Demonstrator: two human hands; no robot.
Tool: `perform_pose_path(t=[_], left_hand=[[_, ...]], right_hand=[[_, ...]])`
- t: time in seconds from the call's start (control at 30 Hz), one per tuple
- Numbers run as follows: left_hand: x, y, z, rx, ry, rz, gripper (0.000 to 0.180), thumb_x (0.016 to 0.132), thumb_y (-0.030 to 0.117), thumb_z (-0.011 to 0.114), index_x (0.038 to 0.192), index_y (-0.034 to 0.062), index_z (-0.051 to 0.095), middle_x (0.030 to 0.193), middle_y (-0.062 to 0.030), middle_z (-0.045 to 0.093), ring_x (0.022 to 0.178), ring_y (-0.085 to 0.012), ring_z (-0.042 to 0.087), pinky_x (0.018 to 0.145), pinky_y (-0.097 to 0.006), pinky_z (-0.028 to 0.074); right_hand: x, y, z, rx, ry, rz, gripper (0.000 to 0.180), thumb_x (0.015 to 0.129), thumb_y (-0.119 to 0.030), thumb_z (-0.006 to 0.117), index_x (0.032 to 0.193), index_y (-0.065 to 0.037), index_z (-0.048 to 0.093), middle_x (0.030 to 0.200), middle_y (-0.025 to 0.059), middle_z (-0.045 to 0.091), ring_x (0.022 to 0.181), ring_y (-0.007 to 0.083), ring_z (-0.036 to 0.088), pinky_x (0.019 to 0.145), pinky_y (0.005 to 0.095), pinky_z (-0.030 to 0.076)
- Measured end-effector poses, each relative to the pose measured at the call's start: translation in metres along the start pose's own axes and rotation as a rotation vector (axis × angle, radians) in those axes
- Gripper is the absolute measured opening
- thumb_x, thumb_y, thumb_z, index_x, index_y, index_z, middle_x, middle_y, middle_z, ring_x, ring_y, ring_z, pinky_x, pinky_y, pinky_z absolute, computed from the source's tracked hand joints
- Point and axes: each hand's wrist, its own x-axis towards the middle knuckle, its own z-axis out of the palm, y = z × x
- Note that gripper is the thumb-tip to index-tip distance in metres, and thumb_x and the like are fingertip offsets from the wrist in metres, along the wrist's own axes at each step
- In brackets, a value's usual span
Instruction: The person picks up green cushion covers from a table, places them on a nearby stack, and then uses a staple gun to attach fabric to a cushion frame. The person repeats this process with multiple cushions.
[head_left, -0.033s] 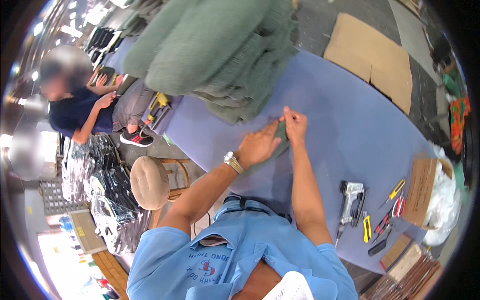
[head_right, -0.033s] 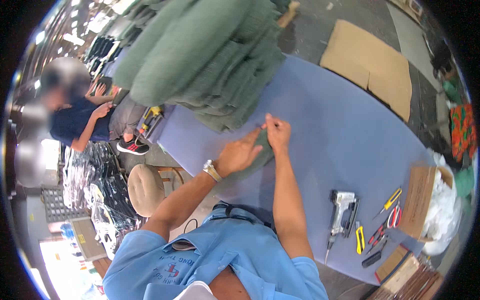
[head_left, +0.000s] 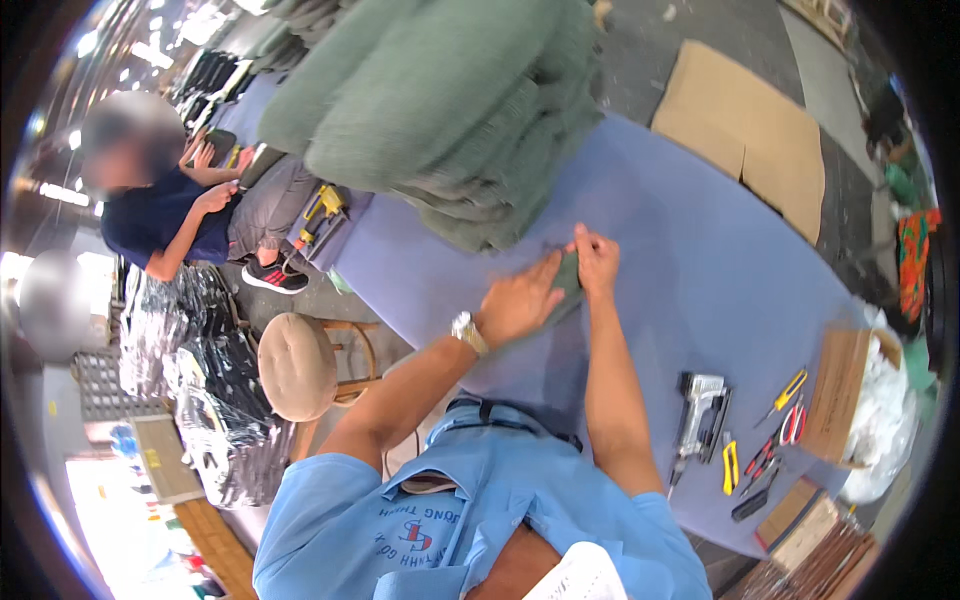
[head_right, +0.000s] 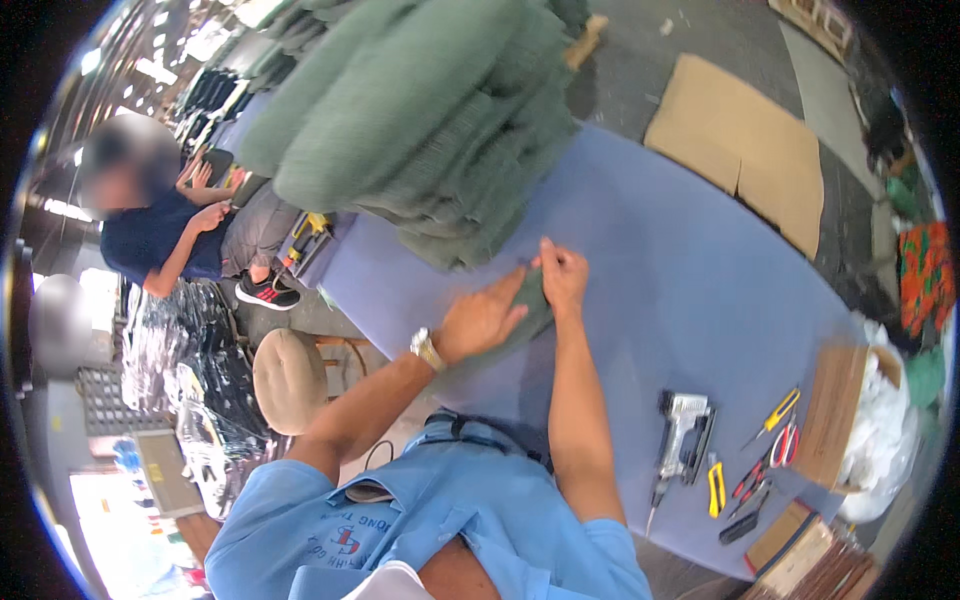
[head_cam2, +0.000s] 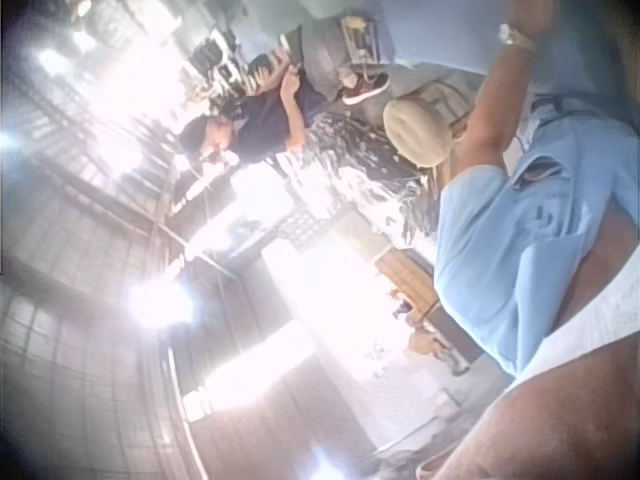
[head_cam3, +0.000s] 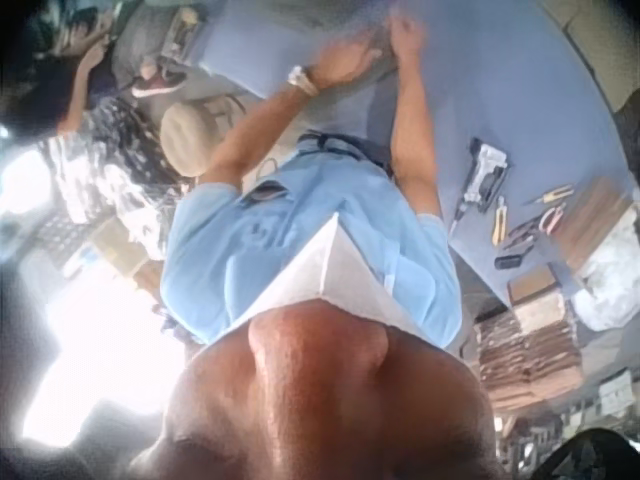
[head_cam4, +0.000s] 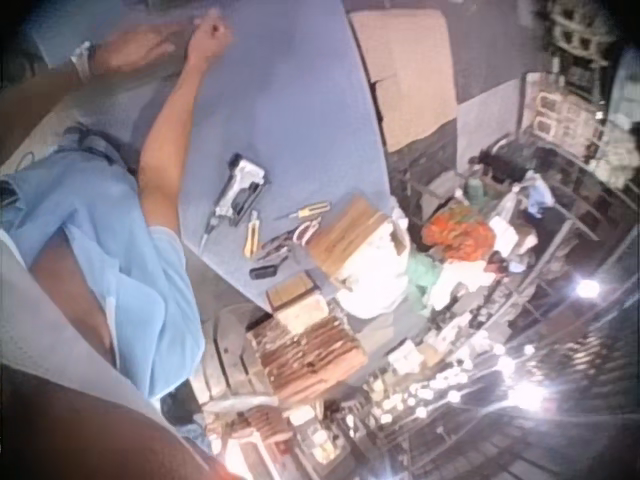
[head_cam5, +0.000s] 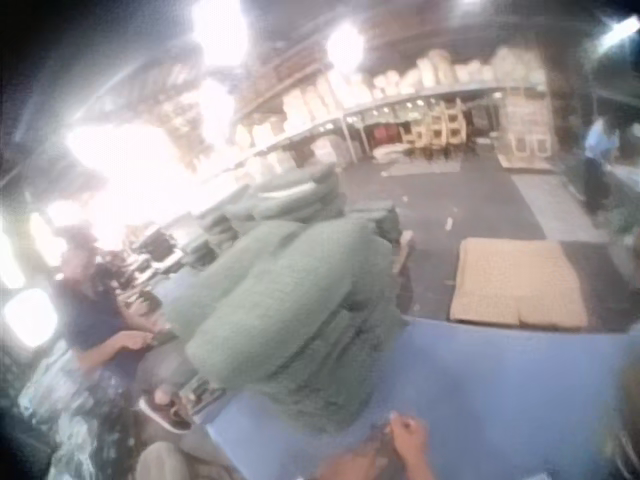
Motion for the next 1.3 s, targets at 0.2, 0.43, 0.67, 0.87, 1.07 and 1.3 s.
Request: perform_pose_path(t=[0.2,0.43,0.67,0.87,1.07,1.3], left_hand=[[-0.140,-0.020,-0.035,0.074,0.032,-0.263,0.066,0.091,0.044,0.067,0.143,0.0079,0.049,0.121,-0.0190,0.066,0.112,-0.0368,0.064,0.093,-0.045,0.054],[-0.290,-0.067,-0.013,-0.814,0.051,-1.172,0.067,0.093,0.048,0.067,0.141,0.0035,0.054,0.133,-0.0221,0.062,0.125,-0.0285,0.058,0.106,-0.043,0.043],[-0.274,-0.062,0.039,-0.911,0.527,-1.010,0.079,0.089,0.031,0.076,0.153,0.0033,0.038,0.144,-0.0216,0.053,0.130,-0.0278,0.054,0.108,-0.037,0.043],[-0.226,-0.055,-0.059,-0.590,0.472,-0.711,0.071,0.086,0.027,0.077,0.147,0.0060,0.047,0.134,-0.0242,0.062,0.122,-0.0345,0.062,0.104,-0.041,0.048],[-0.187,-0.023,-0.124,-0.590,0.536,-0.102,0.076,0.081,0.021,0.081,0.147,0.0029,0.047,0.135,-0.0230,0.062,0.125,-0.0335,0.062,0.105,-0.039,0.047],[-0.142,-0.035,-0.198,-0.726,0.804,0.397,0.097,0.081,0.022,0.085,0.152,-0.0110,0.026,0.147,-0.0274,0.047,0.132,-0.0332,0.054,0.110,-0.039,0.041]], right_hand=[[0.008,0.010,-0.016,0.046,0.010,0.008,0.045,0.093,-0.034,0.069,0.064,-0.001,0.067,0.063,0.0068,0.065,0.060,0.0133,0.052,0.063,0.0307,0.043],[-0.043,0.002,-0.073,0.289,-0.092,0.244,0.029,0.094,-0.030,0.068,0.089,-0.002,0.074,0.095,0.0033,0.070,0.077,0.0089,0.053,0.067,0.0279,0.041],[-0.164,0.033,-0.164,0.195,-0.125,0.511,0.052,0.096,-0.021,0.068,0.142,-0.003,0.051,0.137,0.0123,0.058,0.117,0.0260,0.060,0.097,0.0406,0.051],[-0.245,0.082,-0.153,0.364,0.137,0.542,0.058,0.098,-0.039,0.064,0.142,-0.004,0.050,0.136,0.0138,0.057,0.116,0.0290,0.061,0.097,0.0453,0.051],[-0.269,0.070,-0.112,0.880,0.475,0.396,0.058,0.101,-0.048,0.048,0.141,-0.005,0.051,0.140,0.0155,0.055,0.126,0.0324,0.054,0.106,0.0506,0.045],[-0.114,-0.187,-0.087,0.926,0.489,-0.258,0.056,0.105,-0.047,0.040,0.142,-0.006,0.051,0.142,0.0124,0.055,0.130,0.0304,0.050,0.109,0.0506,0.042]])
